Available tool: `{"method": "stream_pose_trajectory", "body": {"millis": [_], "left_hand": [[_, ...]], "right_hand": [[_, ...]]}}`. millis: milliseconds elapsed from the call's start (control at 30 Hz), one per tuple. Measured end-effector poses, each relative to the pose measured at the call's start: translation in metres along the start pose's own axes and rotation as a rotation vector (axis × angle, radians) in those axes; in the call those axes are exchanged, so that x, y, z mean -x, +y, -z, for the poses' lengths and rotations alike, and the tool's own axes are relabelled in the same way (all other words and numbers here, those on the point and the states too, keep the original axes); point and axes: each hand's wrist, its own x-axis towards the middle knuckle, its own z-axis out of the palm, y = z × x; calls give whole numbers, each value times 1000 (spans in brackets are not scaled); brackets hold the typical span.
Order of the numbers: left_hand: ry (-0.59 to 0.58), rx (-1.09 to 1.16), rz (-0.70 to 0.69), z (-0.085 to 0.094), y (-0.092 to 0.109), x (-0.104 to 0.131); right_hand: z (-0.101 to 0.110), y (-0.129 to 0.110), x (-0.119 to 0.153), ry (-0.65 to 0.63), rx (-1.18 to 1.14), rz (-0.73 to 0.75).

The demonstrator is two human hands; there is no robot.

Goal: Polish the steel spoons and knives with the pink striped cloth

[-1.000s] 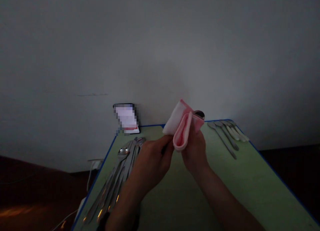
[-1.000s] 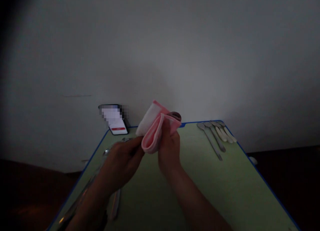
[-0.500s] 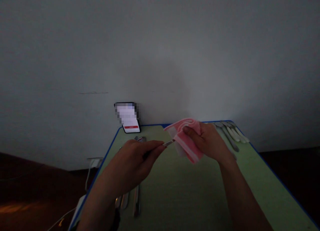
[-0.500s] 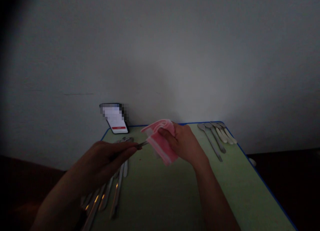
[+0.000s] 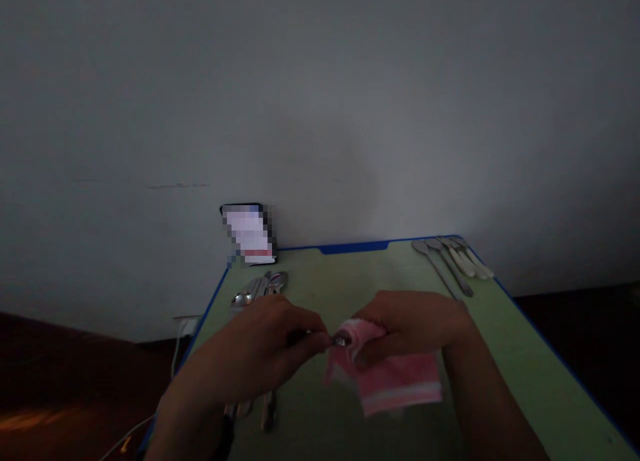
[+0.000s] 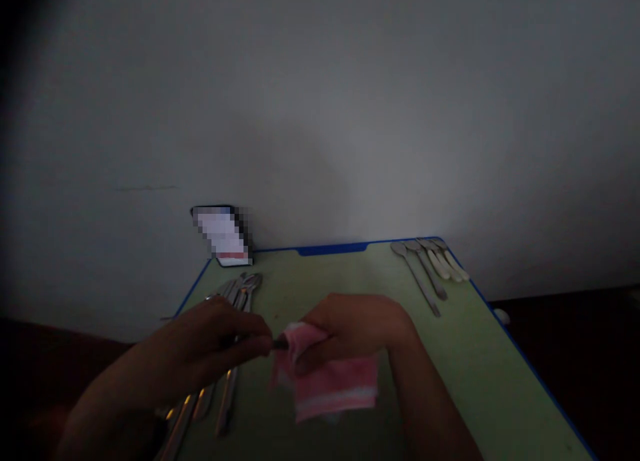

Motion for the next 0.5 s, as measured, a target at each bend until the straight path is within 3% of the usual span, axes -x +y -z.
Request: {"method": "stream_pose_trajectory", "body": {"millis": [133, 200, 500], "left_hand": [[10, -52, 65, -2, -13, -7], [20, -52, 74, -3, -16, -10], [21, 50, 94, 1, -16, -8]], "right_hand": [[-12, 6, -19, 256, 241, -211], [-16, 10, -25, 322, 333, -266], [-10, 9, -21, 314, 371, -200]]}}
